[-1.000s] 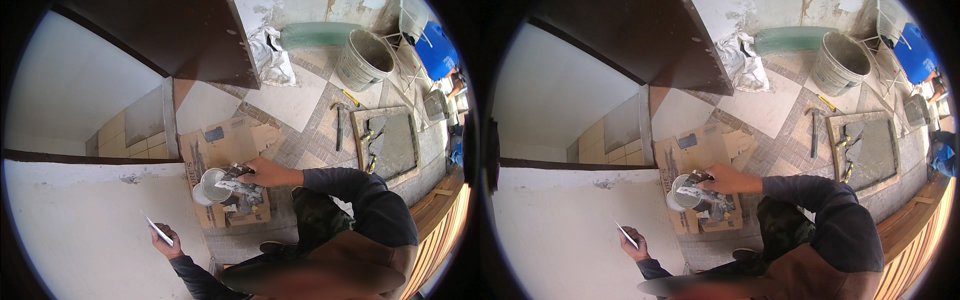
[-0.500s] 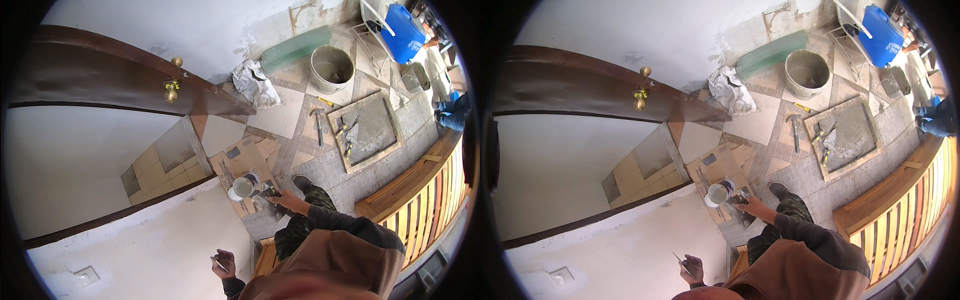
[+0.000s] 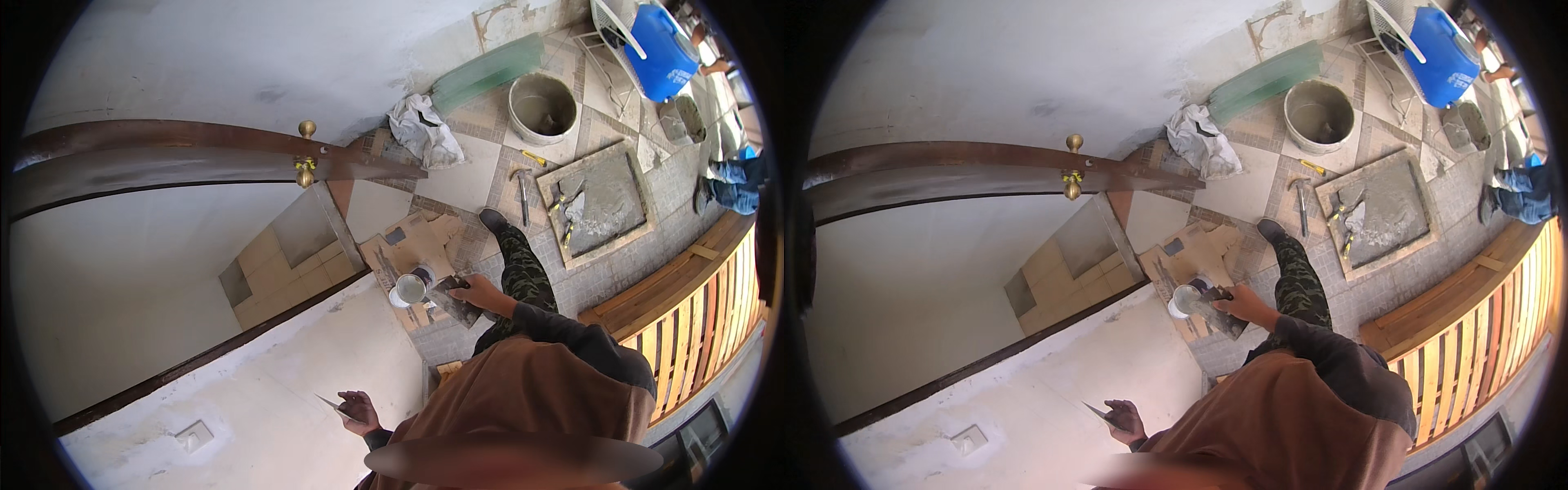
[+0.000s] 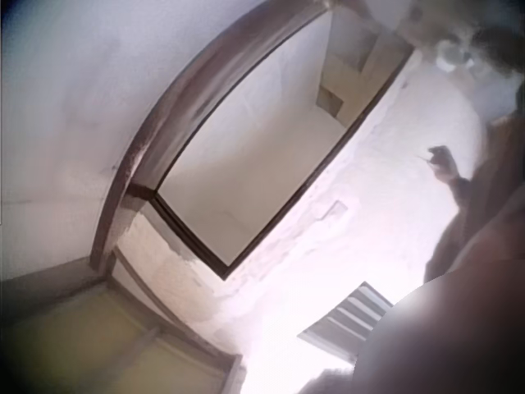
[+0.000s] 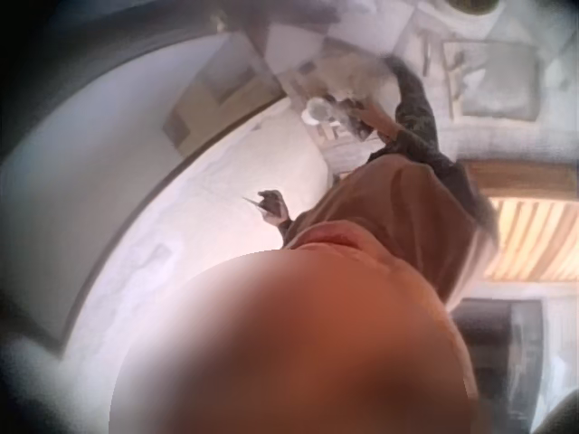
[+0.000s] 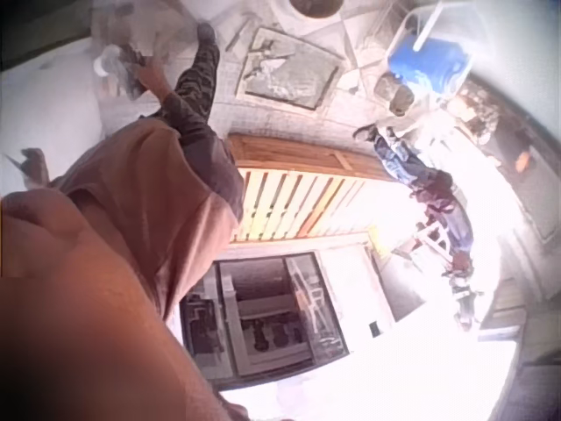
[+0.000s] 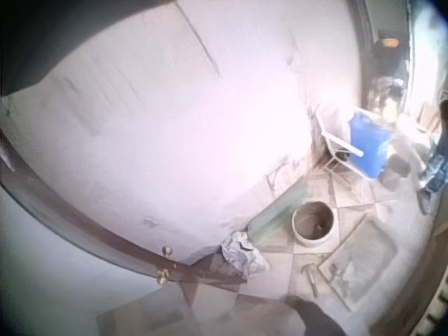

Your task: The person scoops plaster from a bucket with a small trowel and applies it to a wall using a larger trowel. They repeatedly smooth the plaster along the wall surface and near a door frame, working in a small area.

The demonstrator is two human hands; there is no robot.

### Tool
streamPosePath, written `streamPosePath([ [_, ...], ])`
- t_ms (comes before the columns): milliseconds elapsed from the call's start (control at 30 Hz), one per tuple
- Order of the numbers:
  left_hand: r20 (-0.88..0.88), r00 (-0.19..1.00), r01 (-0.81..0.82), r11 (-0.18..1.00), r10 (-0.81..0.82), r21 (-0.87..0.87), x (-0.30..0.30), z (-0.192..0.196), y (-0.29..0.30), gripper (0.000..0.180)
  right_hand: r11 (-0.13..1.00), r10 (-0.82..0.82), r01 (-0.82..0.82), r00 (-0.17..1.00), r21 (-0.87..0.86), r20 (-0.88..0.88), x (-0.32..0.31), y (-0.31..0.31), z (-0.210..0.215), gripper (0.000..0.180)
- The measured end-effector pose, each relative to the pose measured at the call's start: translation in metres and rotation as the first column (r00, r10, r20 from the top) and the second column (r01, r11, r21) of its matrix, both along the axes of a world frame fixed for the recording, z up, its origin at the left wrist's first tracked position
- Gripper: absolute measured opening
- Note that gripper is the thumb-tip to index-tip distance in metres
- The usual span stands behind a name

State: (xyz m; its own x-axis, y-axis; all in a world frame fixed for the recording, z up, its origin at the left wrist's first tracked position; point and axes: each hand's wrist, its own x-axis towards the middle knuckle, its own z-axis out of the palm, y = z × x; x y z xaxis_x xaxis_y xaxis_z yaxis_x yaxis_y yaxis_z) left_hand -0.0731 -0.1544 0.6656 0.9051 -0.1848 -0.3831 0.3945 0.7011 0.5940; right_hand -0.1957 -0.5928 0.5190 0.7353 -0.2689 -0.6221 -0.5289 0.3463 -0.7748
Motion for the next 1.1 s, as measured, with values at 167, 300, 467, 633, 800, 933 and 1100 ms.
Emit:
streamPosePath([
  [167,-0.016,0.998,-0.059,0.995,0.061,0.077,0.014,0.011,-0.046,0.018,0.978,0.198,-0.196,0.980,-0.072,0.027,0.049,-0.057,-0.004,0.045],
  [300,-0.012,0.992,-0.119,0.982,0.122,0.146,0.021,0.020,-0.080,0.024,0.966,0.240,-0.226,0.964,-0.123,0.111,0.090,-0.092,0.003,0.045],
  [467,-0.020,0.984,-0.172,0.972,0.177,0.160,0.022,0.025,-0.100,0.026,0.928,0.356,-0.330,0.924,-0.175,0.142,0.141,-0.127,0.013,0.045],
  [633,0.054,0.979,-0.201,0.966,0.195,0.162,-0.003,0.033,-0.094,0.026,0.910,0.411,-0.384,0.888,-0.157,0.207,0.184,-0.135,0.047,0.045],
  [800,0.068,0.925,-0.380,0.920,0.374,0.100,-0.048,0.029,-0.063,0.023,0.910,0.390,-0.292,0.847,-0.295,0.363,0.238,-0.170,0.112,0.042],
  [933,0.029,0.890,-0.456,0.889,0.455,0.037,-0.067,0.002,-0.035,0.029,0.940,0.290,-0.077,0.695,-0.332,0.658,0.279,-0.198,0.192,0.039],
  [1100,0.046,0.894,-0.442,0.895,0.445,-0.059,-0.062,-0.035,-0.021,0.028,0.893,0.308,0.050,0.656,-0.447,0.689,0.328,-0.184,0.284,0.042],
])
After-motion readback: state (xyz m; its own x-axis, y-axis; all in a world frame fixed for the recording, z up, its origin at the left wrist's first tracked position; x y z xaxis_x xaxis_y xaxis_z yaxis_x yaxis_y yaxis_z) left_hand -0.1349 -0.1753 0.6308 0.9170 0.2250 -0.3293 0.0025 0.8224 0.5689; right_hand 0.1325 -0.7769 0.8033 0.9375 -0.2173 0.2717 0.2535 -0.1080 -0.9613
